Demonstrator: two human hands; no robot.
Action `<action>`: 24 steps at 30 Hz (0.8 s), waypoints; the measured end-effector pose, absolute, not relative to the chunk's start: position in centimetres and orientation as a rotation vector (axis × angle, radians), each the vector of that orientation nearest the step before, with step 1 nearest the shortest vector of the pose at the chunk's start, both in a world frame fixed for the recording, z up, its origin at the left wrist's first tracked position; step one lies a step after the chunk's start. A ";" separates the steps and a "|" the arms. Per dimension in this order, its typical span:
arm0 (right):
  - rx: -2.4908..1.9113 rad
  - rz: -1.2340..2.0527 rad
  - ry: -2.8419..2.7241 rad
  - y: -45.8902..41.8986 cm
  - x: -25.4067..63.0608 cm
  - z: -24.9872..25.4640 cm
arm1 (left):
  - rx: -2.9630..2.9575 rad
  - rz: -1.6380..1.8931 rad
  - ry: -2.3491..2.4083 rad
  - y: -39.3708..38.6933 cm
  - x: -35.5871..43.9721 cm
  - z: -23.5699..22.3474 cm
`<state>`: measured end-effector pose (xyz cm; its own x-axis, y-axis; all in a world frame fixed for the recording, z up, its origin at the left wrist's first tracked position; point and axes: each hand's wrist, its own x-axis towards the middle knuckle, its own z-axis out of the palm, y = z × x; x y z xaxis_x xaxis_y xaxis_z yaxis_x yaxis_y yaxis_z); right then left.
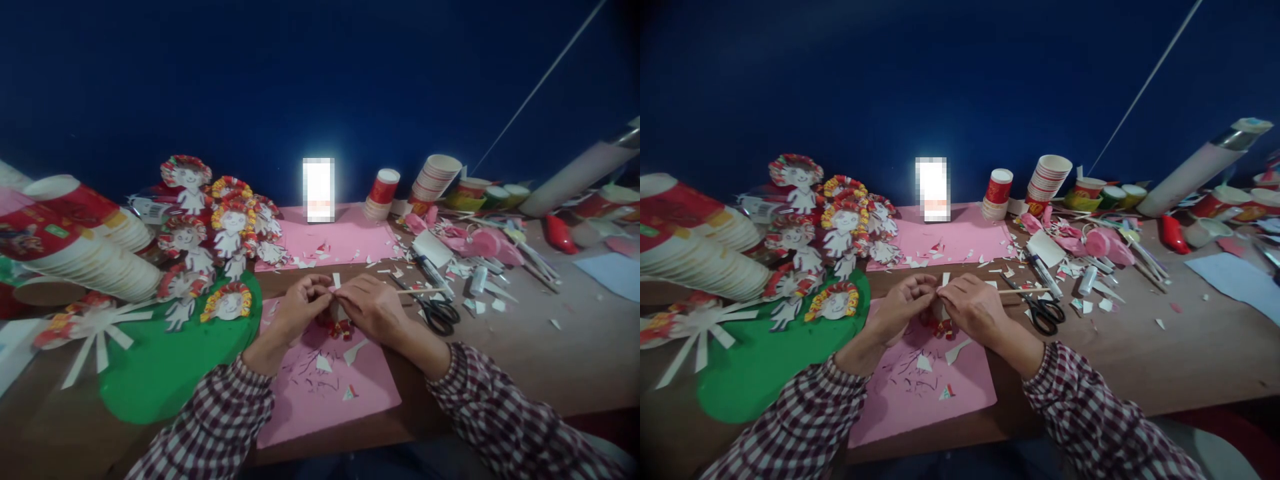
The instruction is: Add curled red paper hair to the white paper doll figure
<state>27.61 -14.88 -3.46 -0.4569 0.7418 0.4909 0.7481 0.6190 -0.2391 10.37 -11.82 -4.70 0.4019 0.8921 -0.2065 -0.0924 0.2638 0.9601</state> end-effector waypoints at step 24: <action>-1.207 -0.050 -2.367 -15.0 27.8 -3.7 | 1.161 0.816 0.938 -11.7 10.3 -5.3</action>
<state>27.82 -14.95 -3.71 -0.4962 0.7539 0.4306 0.7716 0.6103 -0.1794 10.32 -11.71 -5.28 0.3966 0.9008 -0.1767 -0.0508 0.2138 0.9756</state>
